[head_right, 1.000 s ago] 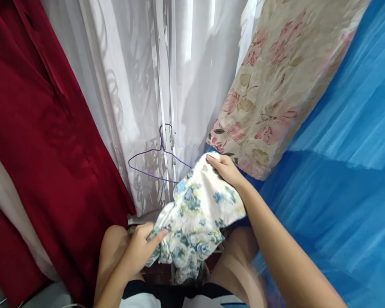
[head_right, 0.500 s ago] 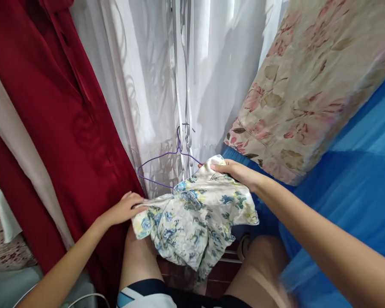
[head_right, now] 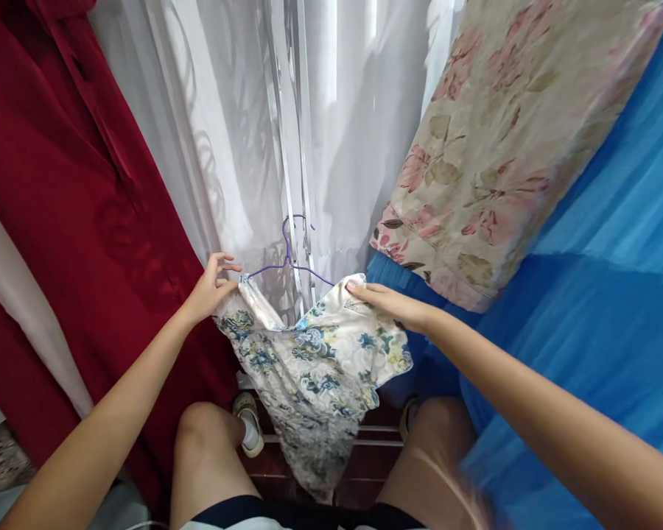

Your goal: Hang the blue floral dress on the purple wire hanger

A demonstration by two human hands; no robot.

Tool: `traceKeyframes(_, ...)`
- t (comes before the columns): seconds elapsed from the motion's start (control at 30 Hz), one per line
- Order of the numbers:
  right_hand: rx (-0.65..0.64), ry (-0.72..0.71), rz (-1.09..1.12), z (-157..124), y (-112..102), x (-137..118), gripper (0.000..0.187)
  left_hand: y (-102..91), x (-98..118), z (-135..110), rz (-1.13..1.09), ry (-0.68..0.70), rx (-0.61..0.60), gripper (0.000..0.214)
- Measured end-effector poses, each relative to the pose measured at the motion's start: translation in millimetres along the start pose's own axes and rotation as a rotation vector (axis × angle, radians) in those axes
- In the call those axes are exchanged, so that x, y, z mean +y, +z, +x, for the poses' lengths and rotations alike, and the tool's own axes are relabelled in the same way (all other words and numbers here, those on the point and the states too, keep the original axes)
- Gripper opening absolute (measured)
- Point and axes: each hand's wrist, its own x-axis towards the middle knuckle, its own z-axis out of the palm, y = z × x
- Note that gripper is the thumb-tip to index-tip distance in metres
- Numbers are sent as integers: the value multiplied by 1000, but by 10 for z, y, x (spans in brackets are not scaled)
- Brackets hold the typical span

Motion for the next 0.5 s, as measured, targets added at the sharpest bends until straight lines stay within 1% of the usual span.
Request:
traceKeyframes(0.03, 73, -85, -64, -39, 12, 95, 41, 12, -7, -37, 69, 13, 52, 34)
traceKeyframes(0.1, 195, -243, -162, -145, 33, 276, 38, 19, -19, -120, 183, 51, 99, 20)
traceKeyframes(0.13, 225, -288, -181, -205, 36, 341, 39, 19, -13, -159, 217, 75, 104, 20)
traceKeyframes(0.2, 253, -310, -148, -312, 17, 374, 43, 19, 37, -223, 279, 121, 90, 22)
traceKeyframes(0.27, 313, -321, -65, -367, -26, 256, 41, 18, 134, -264, 365, 166, 74, 27)
traceKeyframes(0.33, 399, -328, -4, -359, -57, 30, 36, 22, 236, -279, 451, 195, 69, 33)
traceKeyframes(0.4, 455, -302, 28, -318, -26, -209, 32, 42, 286, -274, 495, 195, 87, 36)
traceKeyframes(0.47, 443, -282, 22, -303, 84, -377, 33, 91, 255, -255, 500, 180, 110, 38)
traceKeyframes(0.5, 416, -291, -1, -319, 157, -425, 35, 127, 211, -241, 492, 178, 111, 38)
